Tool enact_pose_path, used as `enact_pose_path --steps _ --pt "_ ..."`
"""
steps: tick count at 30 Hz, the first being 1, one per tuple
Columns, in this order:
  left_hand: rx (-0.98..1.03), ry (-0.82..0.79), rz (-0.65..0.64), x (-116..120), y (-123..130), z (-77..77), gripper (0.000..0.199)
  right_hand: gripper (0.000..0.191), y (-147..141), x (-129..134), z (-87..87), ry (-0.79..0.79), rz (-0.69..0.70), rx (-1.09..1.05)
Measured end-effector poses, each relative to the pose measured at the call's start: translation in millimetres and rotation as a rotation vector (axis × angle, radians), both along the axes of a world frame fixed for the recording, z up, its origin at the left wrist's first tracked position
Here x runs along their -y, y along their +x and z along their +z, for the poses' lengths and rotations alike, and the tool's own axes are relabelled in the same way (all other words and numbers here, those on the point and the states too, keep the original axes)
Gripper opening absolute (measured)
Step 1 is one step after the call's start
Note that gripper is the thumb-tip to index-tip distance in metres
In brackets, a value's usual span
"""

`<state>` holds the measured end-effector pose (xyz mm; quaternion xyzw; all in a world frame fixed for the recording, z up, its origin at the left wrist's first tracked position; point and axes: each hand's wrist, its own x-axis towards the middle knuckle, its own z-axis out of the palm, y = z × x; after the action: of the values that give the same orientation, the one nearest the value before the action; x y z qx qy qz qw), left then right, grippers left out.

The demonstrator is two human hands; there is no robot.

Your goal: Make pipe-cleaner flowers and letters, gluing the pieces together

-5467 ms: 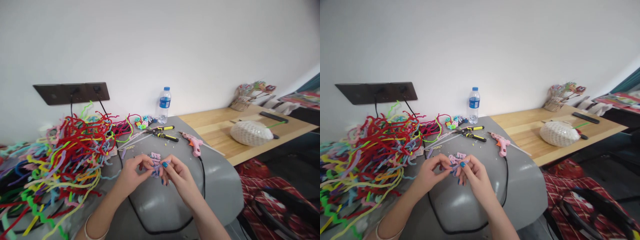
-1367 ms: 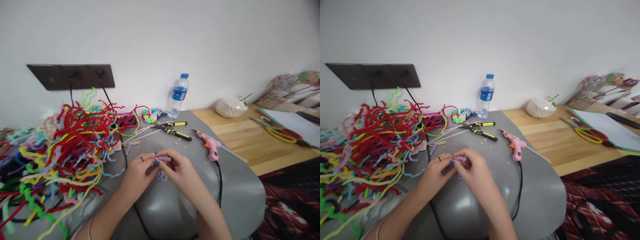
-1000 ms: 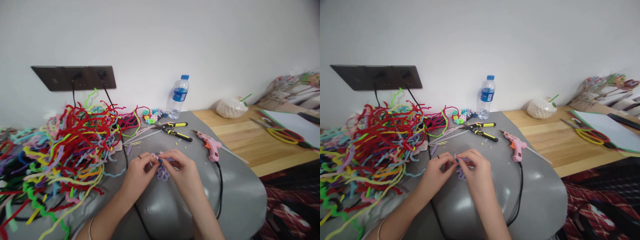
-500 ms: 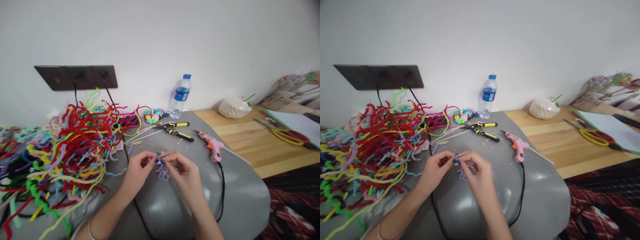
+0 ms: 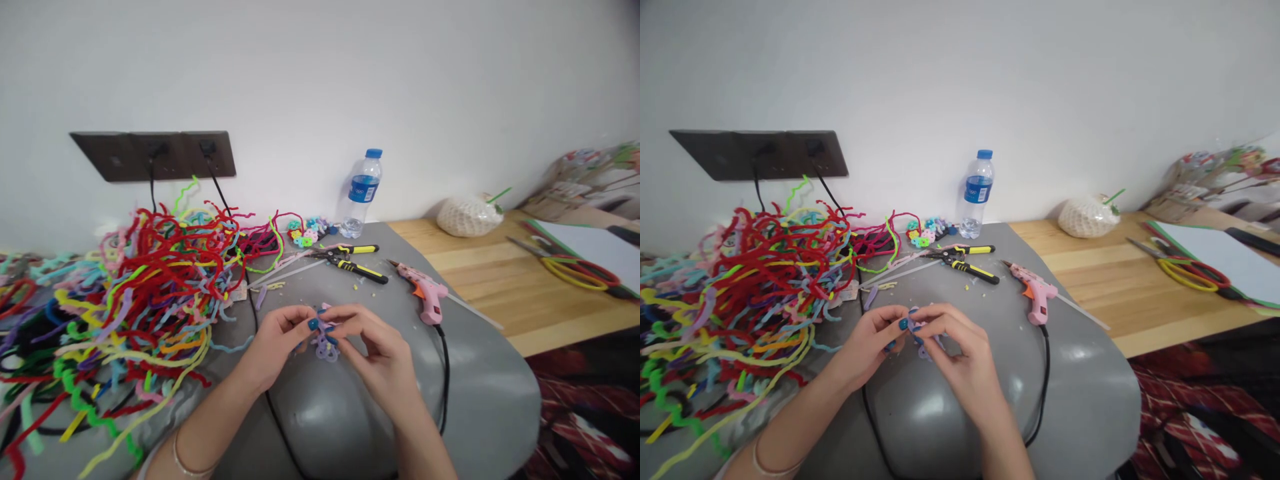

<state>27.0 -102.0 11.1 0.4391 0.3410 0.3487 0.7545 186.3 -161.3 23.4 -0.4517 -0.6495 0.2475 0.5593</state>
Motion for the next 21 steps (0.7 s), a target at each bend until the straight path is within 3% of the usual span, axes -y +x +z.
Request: enact_pose_path --steps 9,15,21 --pt "0.029 -0.079 -0.162 1.9 -3.8 1.5 0.044 0.013 12.0 2.9 10.7 -0.005 0.126 0.102" --pt "0.01 -0.008 -0.086 0.7 -2.5 0.1 0.04 0.013 10.8 5.2 4.0 -0.03 -0.006 0.05" --pt "-0.088 0.046 -0.06 1.2 -3.4 1.2 0.045 0.011 9.8 6.2 0.6 -0.034 -0.045 0.08"
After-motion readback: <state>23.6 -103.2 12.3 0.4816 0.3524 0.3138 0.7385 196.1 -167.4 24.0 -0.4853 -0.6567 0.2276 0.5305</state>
